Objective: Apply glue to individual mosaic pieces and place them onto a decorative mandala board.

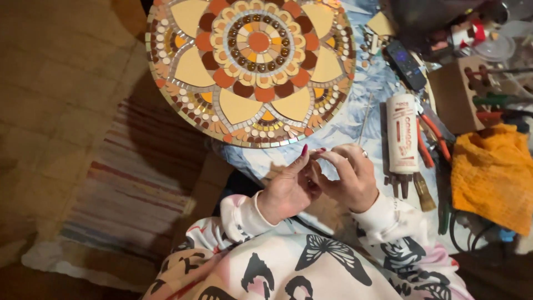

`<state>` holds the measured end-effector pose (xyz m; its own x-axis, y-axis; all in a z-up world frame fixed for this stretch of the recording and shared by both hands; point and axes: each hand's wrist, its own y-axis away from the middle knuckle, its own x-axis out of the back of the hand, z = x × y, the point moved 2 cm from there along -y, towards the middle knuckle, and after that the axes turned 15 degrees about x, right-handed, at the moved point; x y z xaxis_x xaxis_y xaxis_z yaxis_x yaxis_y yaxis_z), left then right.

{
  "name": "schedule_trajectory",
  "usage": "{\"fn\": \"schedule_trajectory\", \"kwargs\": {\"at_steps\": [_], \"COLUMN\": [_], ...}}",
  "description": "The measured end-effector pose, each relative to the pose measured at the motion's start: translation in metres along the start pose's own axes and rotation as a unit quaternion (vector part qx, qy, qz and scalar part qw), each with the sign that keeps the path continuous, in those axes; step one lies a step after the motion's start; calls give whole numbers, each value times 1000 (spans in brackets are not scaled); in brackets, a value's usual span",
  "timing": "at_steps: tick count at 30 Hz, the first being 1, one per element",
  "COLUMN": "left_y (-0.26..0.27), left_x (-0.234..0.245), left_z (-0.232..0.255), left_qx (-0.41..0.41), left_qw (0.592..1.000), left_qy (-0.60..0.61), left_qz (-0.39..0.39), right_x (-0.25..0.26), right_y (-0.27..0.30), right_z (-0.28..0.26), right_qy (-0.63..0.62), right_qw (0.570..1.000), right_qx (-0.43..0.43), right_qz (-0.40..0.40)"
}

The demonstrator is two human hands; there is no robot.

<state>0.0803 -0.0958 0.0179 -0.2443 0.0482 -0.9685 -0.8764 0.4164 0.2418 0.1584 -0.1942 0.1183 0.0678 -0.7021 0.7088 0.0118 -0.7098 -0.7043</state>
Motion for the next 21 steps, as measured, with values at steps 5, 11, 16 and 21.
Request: {"fn": "schedule_trajectory", "kwargs": {"at_steps": [5,11,16,21], "left_y": [-6,5,7,30], "left_x": [28,20,24,47], "left_z": [5,9,14,30], "left_qx": [-20,-37,-75,-173], "left_qw": [997,998,995,972], "left_qy": [-16,-25,-50,-155], "left_qz": [-70,-43,-45,-5], "right_x": [-15,-29,-34,-27], "right_y": [-7,-10,-14,-21], "right_z": [7,11,16,35], "right_qy": [-25,-42,-71,-52], "right_qw": [999,999,997,994], "right_qx": [-17,-15,-18,-87], "right_qz": [-15,-21,-26,-40]}}
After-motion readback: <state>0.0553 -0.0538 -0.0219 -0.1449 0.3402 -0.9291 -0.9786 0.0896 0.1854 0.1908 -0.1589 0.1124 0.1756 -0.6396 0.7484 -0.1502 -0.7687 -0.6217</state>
